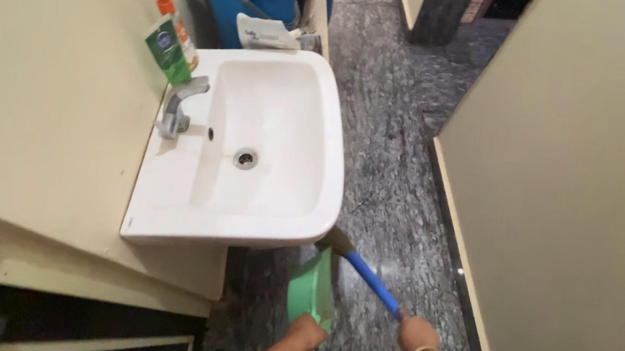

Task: The person sweeps a tiled floor using a blue broom and a green dustpan, collecting debris near a sink and a wooden door. The person moves around the room to gather dirt into the dustpan.

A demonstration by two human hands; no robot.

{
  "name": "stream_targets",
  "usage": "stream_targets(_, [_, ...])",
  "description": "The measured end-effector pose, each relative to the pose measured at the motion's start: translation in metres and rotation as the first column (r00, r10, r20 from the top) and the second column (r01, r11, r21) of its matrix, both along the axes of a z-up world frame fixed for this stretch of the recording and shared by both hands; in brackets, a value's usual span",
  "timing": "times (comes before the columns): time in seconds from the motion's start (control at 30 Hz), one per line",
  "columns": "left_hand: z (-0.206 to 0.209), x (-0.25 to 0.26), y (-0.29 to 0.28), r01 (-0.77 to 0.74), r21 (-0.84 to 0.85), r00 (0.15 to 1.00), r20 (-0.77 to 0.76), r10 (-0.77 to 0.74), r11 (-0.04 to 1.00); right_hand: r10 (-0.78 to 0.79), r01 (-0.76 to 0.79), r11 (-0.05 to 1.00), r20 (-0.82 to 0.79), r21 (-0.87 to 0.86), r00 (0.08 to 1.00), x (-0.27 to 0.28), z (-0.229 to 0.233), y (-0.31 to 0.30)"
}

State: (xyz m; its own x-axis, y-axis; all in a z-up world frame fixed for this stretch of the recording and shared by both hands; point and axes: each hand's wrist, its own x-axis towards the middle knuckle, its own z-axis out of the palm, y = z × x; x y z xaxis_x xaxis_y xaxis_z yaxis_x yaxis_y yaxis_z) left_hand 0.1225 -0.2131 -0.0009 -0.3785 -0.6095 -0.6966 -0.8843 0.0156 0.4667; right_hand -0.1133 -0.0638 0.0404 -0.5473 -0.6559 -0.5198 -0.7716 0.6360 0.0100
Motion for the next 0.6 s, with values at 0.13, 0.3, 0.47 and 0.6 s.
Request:
stream_targets(0.13, [0.009, -0.023, -0.001, 0.092, -0.012, 0.996, 0.007, -0.092, 0.996, -0.150, 0.150, 0.989, -0.042, -0.003, 0.988, -0.039, 0.006, -0.027])
stream_targets(0.3, [0.022, -0.035, -0.012, 0.151, 0.028, 0.988, 0.012, -0.152, 0.988, -0.303, 0.307, 0.947, 0.050, -0.098, 0.952, -0.020, 0.009, -0.049])
stream_targets(0.47, [0.009, -0.027, -0.020, 0.130, 0.049, 0.988, 0.075, -0.133, 0.990, -0.236, 0.241, 0.970, 0.124, -0.030, 0.964, 0.021, 0.027, -0.049])
stream_targets(0.6, [-0.002, -0.010, -0.028, 0.191, 0.025, 0.982, 0.013, -0.191, 0.981, -0.201, 0.202, 0.979, 0.116, 0.002, 0.973, 0.038, 0.011, -0.033])
